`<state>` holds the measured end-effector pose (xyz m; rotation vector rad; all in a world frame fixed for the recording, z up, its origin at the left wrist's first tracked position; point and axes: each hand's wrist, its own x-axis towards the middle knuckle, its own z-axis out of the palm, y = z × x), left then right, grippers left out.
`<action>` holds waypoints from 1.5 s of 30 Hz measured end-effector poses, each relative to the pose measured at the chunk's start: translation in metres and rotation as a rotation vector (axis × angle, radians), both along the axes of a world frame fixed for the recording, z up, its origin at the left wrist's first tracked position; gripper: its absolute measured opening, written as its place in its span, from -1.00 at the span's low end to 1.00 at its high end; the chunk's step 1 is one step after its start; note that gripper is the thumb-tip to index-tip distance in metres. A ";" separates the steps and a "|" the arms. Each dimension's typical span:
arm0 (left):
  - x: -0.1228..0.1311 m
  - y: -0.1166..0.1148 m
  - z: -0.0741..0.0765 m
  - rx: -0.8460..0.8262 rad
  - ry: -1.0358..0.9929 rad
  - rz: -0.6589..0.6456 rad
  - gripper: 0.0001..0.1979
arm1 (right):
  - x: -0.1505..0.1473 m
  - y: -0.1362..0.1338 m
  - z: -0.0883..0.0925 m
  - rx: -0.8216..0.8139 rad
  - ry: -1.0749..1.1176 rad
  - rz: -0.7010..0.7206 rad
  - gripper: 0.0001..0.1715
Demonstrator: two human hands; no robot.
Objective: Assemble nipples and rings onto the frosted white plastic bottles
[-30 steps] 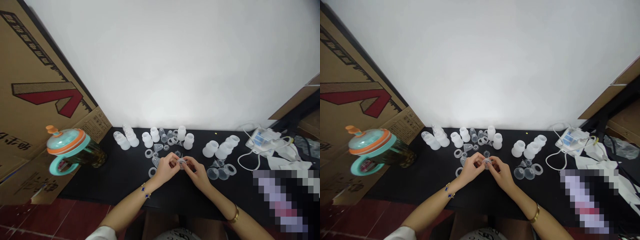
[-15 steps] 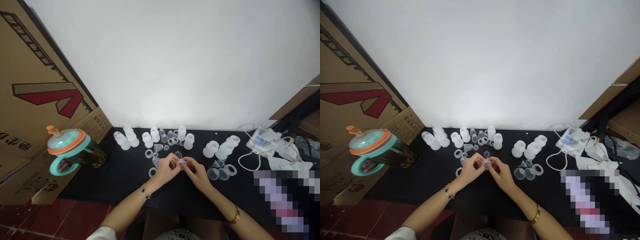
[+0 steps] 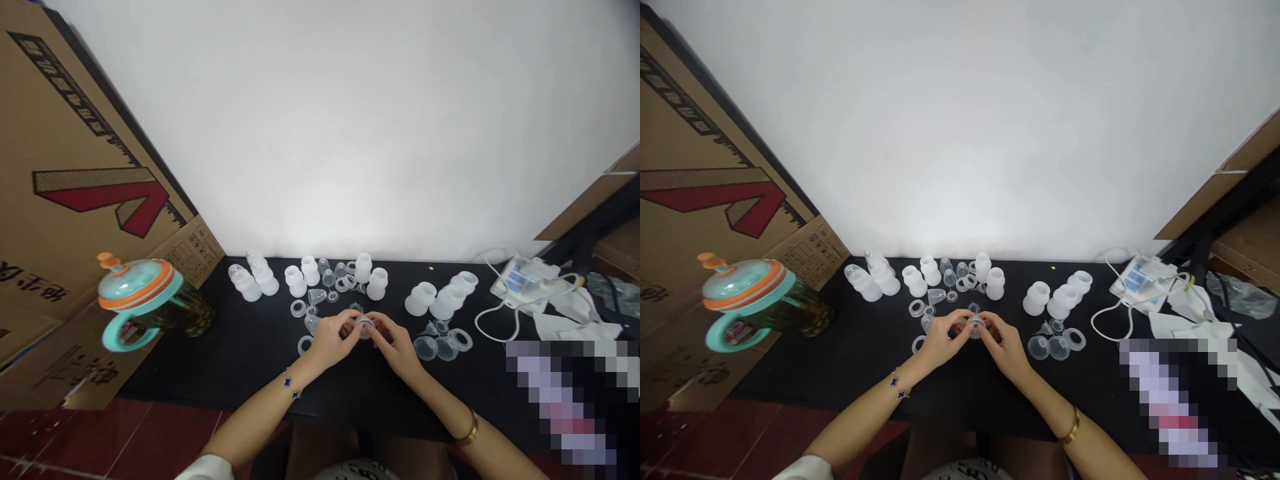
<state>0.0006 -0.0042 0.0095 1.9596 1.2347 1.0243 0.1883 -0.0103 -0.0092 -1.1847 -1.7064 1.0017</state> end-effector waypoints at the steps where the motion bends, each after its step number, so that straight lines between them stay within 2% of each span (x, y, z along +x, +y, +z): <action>1: 0.000 0.000 0.000 0.003 0.003 0.000 -0.78 | 0.000 0.000 -0.001 0.003 0.002 0.001 -0.63; 15: -0.001 0.000 -0.002 0.013 -0.040 -0.019 -0.82 | -0.001 -0.002 0.006 0.008 -0.009 0.018 -0.60; 30: 0.004 -0.003 -0.004 0.031 -0.038 0.038 -0.83 | -0.001 -0.005 0.010 0.020 -0.004 0.031 -0.65; 45: 0.005 -0.003 -0.006 0.070 -0.027 0.039 -0.83 | -0.002 -0.004 0.010 0.094 -0.005 0.041 -0.70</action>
